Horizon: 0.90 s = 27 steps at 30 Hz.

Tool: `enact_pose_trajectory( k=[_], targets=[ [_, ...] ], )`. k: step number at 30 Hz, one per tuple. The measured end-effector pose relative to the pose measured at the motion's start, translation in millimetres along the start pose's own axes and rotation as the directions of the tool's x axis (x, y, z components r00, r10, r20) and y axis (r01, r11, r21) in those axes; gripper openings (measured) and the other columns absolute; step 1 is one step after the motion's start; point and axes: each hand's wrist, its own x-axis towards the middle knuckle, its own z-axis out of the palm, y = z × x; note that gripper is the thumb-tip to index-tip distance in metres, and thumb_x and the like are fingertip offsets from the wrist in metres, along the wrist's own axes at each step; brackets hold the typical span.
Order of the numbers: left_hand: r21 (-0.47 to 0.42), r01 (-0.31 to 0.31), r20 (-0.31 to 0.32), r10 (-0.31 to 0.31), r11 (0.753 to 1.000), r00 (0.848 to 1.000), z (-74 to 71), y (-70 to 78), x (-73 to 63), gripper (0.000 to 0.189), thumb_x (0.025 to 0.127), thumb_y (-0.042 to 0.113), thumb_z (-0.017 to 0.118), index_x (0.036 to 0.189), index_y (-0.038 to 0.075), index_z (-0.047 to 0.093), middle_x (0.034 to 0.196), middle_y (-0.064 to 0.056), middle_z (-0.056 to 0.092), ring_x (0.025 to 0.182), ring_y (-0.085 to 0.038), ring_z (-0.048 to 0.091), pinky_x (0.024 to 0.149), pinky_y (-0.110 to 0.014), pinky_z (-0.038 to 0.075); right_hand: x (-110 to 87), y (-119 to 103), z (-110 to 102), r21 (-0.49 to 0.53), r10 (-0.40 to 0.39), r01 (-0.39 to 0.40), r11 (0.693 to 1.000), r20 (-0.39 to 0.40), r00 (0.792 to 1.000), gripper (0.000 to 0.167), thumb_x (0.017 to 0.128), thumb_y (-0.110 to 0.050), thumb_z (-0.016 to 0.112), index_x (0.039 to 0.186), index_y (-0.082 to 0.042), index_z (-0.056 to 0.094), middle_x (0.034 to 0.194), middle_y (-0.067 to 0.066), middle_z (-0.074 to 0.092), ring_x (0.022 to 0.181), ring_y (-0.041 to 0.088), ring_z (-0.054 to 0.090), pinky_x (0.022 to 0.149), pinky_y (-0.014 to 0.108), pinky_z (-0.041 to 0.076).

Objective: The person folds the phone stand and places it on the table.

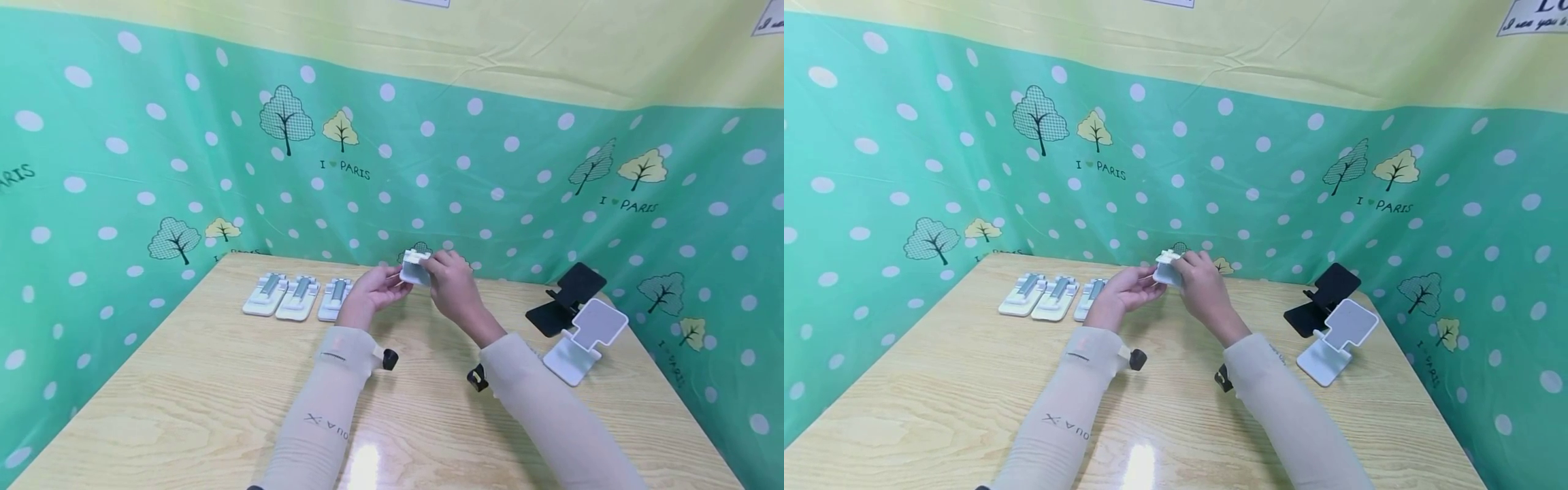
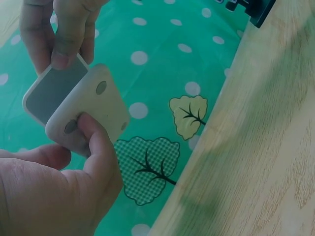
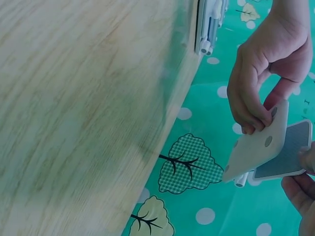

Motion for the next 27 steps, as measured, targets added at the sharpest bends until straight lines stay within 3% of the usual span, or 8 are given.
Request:
enact_pose_trajectory(
  k=[10,15,20,23,27],
  targets=[
    [-0.032,0.006,-0.009,-0.006,0.999,1.0,-0.5,0.0,1.6,0.042,0.103,-0.002,0.05,0.143,0.006,0.039,0.136,-0.021,0.056,0.119,-0.031,0.058,0.11,-0.038,0.049,-5.2,0.0,4.9,0.001,-0.02,0.02,1.0,0.03,0.999,0.033,0.079,0.018,0.068,0.106,0.001,0.076,0.1,0.014,0.072,0.086,0.029,0.061,0.075,0.033,0.059],
    [-0.05,0.011,-0.004,-0.011,0.999,1.0,-1.9,1.3,1.3,0.054,0.102,-0.002,0.051,0.151,0.012,0.033,0.136,-0.02,0.056,0.118,-0.03,0.059,0.11,-0.038,0.049,-6.4,-0.1,5.2,-0.002,-0.03,0.031,1.0,0.06,0.998,0.03,0.081,0.017,0.069,0.105,0.0,0.076,0.102,0.013,0.072,0.088,0.029,0.061,0.077,0.033,0.059],
    [-0.056,0.013,-0.009,-0.013,0.998,1.0,-2.8,1.9,0.8,0.072,0.102,-0.002,0.052,0.16,0.027,0.021,0.137,-0.021,0.056,0.118,-0.03,0.06,0.105,-0.038,0.053,-7.4,-0.3,3.9,-0.002,-0.039,0.039,0.999,0.094,0.995,0.029,0.082,0.015,0.069,0.105,-0.001,0.076,0.104,0.012,0.073,0.089,0.029,0.061,0.078,0.034,0.058],
    [-0.057,0.001,-0.019,-0.002,0.998,1.0,-2.8,1.7,1.5,0.059,0.103,0.002,0.054,0.155,0.02,0.033,0.131,-0.02,0.058,0.116,-0.03,0.061,0.101,-0.038,0.055,-7.4,-0.3,3.4,0.002,-0.039,0.039,0.999,0.122,0.992,0.028,0.084,0.014,0.069,0.107,-0.001,0.076,0.107,0.012,0.072,0.091,0.029,0.06,0.08,0.035,0.058],
    [-0.03,-0.015,-0.024,0.014,0.999,1.0,-2.5,1.5,3.0,0.027,0.104,0.012,0.058,0.128,0.002,0.055,0.122,-0.018,0.06,0.111,-0.028,0.06,0.095,-0.037,0.056,-7.3,-0.3,2.7,0.004,-0.043,0.043,0.999,0.157,0.987,0.028,0.085,0.013,0.069,0.108,-0.002,0.076,0.11,0.012,0.072,0.092,0.029,0.06,0.081,0.036,0.057]
  ],
)
